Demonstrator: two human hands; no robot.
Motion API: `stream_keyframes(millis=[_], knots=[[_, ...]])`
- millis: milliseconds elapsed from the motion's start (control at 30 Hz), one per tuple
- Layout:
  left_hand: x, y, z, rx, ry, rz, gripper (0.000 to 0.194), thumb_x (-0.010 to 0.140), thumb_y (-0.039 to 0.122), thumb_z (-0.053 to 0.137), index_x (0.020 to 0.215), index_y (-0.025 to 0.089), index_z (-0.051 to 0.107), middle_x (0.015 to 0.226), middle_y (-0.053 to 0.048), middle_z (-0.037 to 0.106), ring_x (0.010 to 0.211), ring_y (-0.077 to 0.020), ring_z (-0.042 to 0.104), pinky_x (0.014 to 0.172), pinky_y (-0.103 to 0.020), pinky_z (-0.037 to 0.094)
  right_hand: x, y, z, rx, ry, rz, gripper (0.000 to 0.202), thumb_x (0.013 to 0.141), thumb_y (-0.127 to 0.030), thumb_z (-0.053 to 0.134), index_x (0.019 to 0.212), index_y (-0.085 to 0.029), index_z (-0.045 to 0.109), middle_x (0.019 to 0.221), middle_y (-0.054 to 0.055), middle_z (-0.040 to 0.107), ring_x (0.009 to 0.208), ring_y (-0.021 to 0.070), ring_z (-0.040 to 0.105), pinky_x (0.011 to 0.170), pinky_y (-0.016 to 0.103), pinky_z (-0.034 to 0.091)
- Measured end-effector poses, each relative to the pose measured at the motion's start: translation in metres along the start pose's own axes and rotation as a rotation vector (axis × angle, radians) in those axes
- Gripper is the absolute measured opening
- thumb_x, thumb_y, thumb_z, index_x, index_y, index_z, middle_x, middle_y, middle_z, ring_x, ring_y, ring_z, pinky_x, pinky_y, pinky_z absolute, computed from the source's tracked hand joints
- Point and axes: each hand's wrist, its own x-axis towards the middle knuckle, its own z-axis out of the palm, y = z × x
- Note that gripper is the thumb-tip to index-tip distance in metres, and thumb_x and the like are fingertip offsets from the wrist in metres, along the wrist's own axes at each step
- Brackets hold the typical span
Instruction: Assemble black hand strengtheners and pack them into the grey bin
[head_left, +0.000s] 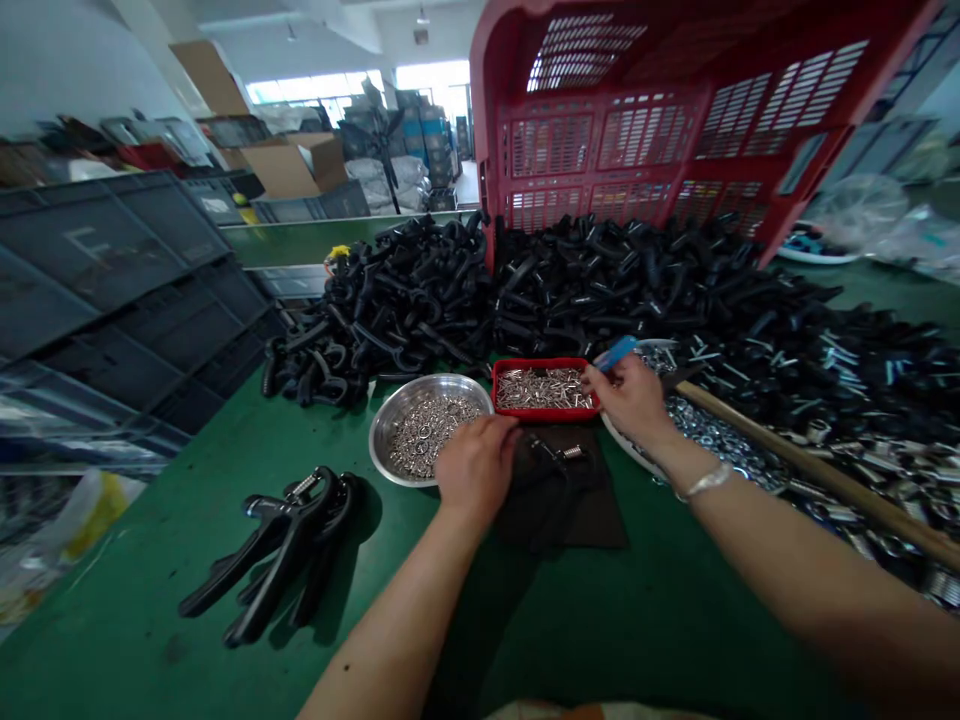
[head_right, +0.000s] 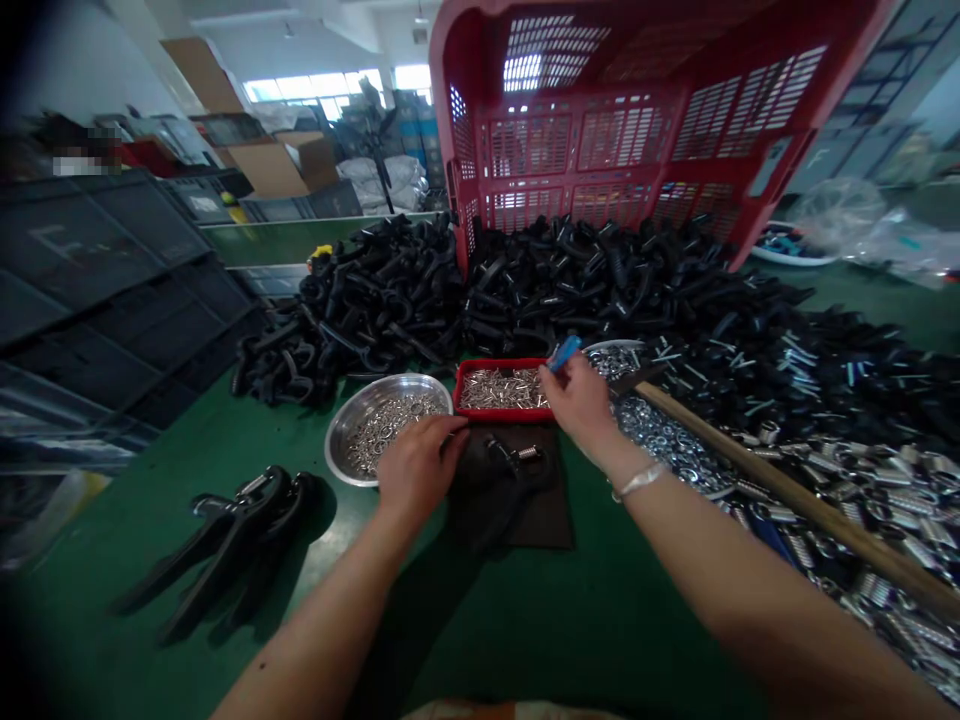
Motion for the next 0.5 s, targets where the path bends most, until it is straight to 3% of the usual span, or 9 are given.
stream_keyframes(millis=[100,200,333,433,500], knots=[[0.019,-0.024,-0.021,0.185,-0.233,-0.247,0.029,0.077,0.043,0.049,0.098,0.029,0.064,0.103,-0.007,0.062,0.092,-0.0258,0.057,0.076,-0.037,0.044,0.034,0.005,0.000,-0.392,-0.144,-0.055,0.019,0.075,-0.033,0.051,0.076,-0.015,0.056,0.073,0.009,0.064,0.072,0.0204,0.061,0.064,0.030,0.045],[0.032,-0.042,-0.023,0.197,-0.413,-0.283,0.026,0.069,0.042,0.057,0.091,0.031,0.066,0.099,-0.006,0.064,0.090,-0.0268,0.058,0.075,-0.039,0.043,0.043,0.000,0.000,-0.455,-0.216,-0.067,0.015,0.069,-0.031,0.057,0.065,-0.016,0.059,0.068,0.009,0.064,0.069,0.0227,0.060,0.063,0.032,0.044],[0.033,-0.047,-0.013,0.149,-0.377,-0.278,0.020,0.074,0.040,0.052,0.085,0.031,0.066,0.095,-0.004,0.066,0.088,-0.0253,0.059,0.074,-0.038,0.043,0.023,-0.034,0.012,-0.467,-0.304,-0.191,0.022,0.077,-0.033,0.048,0.083,-0.018,0.063,0.081,0.007,0.066,0.076,0.0194,0.060,0.066,0.029,0.044],[0.031,-0.049,-0.011,0.109,-0.309,-0.296,0.022,0.076,0.042,0.050,0.088,0.032,0.065,0.093,-0.003,0.066,0.085,-0.0233,0.060,0.072,-0.035,0.044,0.006,-0.074,0.034,-0.448,-0.499,-0.403,0.021,0.079,-0.032,0.048,0.090,-0.026,0.065,0.092,0.000,0.066,0.086,0.0147,0.059,0.073,0.024,0.043],[0.030,-0.052,-0.013,0.102,-0.253,-0.315,0.022,0.076,0.041,0.049,0.090,0.033,0.064,0.094,-0.002,0.066,0.085,-0.0224,0.060,0.070,-0.033,0.044,0.000,-0.098,0.052,-0.496,-0.585,-0.472,0.021,0.078,-0.027,0.049,0.089,-0.023,0.066,0.096,0.005,0.065,0.090,0.0185,0.058,0.075,0.027,0.044]])
